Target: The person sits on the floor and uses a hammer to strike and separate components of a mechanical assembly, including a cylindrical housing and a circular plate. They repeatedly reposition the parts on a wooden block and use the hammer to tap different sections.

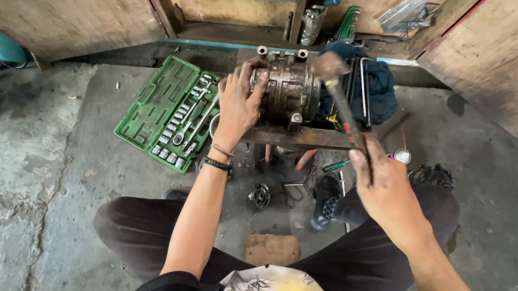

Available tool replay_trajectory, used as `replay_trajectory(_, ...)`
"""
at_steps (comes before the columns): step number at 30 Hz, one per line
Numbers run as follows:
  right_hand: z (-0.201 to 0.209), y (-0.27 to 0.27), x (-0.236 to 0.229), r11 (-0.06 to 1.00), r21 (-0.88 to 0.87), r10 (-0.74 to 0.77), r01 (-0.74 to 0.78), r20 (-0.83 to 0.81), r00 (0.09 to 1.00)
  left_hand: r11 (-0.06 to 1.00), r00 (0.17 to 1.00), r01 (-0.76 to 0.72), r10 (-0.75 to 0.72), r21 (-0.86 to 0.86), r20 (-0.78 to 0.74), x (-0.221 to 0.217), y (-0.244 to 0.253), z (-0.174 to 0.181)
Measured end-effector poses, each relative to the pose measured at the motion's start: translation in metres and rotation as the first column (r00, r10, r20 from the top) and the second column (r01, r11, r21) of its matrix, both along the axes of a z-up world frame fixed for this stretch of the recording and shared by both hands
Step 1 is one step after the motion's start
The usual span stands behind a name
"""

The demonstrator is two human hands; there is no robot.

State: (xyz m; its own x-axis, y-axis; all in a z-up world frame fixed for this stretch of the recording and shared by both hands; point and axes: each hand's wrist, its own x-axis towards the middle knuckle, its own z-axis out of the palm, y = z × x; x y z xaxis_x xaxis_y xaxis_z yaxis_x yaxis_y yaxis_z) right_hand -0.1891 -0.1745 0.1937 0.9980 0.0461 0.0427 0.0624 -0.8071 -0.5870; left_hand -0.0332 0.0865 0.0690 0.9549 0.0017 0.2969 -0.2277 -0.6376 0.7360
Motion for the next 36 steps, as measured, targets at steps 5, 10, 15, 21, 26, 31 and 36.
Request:
replay_trajectory(5, 0.023, -0.001, 0.005, 0.997, -0.061, -0.059, 0.055, -0.075, 0.995, 1.000, 1.000, 0.018, -0.018, -0.023, 0.009, -0.011, -0.003, 0.023)
replay_trajectory(10, 0.026, -0.006, 0.011, 0.995, 0.010, -0.096, 0.097, -0.082, 0.992, 1.000, 1.000, 0.006, -0.006, -0.023, 0.006, -0.008, -0.003, 0.015)
replay_trajectory(15, 0.029, -0.001, 0.029, 0.999, 0.049, 0.009, -0.008, -0.022, 1.000, 1.000, 1.000, 0.006, -0.006, -0.020, 0.010, -0.006, -0.002, 0.009)
replay_trajectory(21, 0.052, -0.018, 0.068, 0.999, -0.030, -0.040, 0.032, -0.324, 0.945, 0.999, 0.980, -0.030, 0.023, 0.031, 0.196, -0.004, -0.007, 0.001)
replay_trajectory(26, 0.098, -0.027, 0.122, 0.942, -0.328, -0.092, -0.066, -0.443, 0.892, 1.000, 0.985, -0.021, 0.021, -0.002, 0.170, -0.012, -0.009, 0.015)
replay_trajectory(31, 0.077, -0.092, 0.220, 0.506, -0.816, 0.117, -0.278, -0.254, 0.960, 0.999, 0.978, -0.035, 0.033, 0.006, 0.205, -0.007, -0.009, 0.009)
replay_trajectory(36, 0.054, -0.108, 0.271, 0.774, -0.555, 0.265, -0.303, -0.151, 0.952, 0.999, 0.973, -0.036, 0.031, 0.018, 0.230, -0.008, -0.009, 0.006)
